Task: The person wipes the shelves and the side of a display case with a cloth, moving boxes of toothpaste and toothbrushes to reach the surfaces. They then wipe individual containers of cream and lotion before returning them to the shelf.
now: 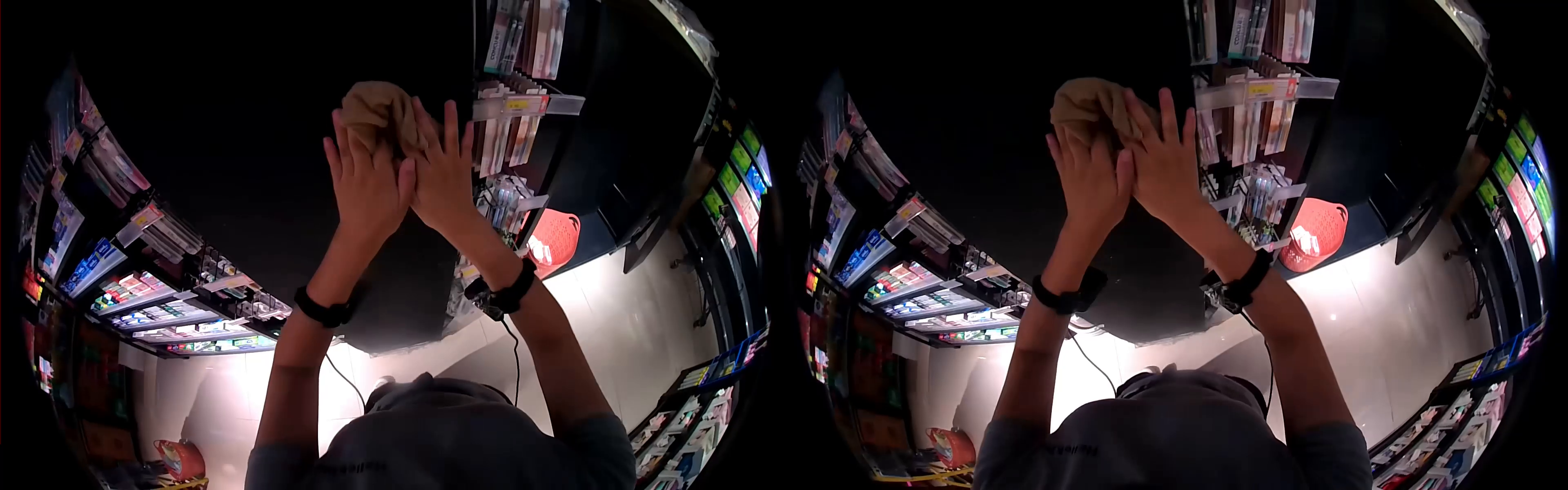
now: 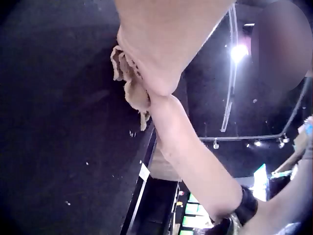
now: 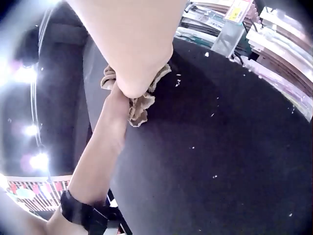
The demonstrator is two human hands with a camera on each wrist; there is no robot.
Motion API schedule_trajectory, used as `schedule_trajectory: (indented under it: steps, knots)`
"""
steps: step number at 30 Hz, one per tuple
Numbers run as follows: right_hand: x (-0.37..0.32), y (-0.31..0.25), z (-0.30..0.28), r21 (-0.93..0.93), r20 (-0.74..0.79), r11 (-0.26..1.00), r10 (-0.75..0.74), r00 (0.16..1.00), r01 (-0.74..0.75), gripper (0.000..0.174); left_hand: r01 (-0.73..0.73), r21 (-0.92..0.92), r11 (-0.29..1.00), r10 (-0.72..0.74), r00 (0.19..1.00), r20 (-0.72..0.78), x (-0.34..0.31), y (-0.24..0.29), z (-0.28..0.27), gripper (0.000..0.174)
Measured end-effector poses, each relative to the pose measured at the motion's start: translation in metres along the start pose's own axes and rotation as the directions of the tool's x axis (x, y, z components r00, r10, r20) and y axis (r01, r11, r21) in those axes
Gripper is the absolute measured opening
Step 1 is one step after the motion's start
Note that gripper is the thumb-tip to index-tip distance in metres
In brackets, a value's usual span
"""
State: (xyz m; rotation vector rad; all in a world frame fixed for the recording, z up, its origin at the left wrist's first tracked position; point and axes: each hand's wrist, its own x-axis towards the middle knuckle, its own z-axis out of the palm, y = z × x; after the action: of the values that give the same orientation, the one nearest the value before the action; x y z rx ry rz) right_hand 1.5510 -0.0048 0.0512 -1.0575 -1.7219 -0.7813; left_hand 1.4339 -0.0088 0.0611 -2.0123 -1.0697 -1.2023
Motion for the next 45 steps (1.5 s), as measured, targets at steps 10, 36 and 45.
schedule_trajectory:
  steps: [10, 36, 45]
  knots:
    - [-0.168, 0.007, 0.03, 0.276, 0.417, 0.957, -0.032, 0.908, -0.093, 0.049, 0.185, -0.172, 0.968, -0.083, 0.876, 0.475, -0.137, 0.041, 0.048, 0.064]
    - [-0.177, 0.035, 0.017, 0.197, 0.296, 0.908, 0.304, 0.905, -0.37, 0.045, -0.217, -0.047, 0.975, 0.22, 0.907, 0.359, -0.119, 0.053, 0.086, 0.049]
    - [-0.121, 0.033, 0.017, 0.213, 0.158, 0.974, -0.111, 0.981, 0.076, 0.045, -0.017, 0.16, 0.987, -0.043, 0.931, 0.362, -0.115, 0.023, 0.074, 0.057]
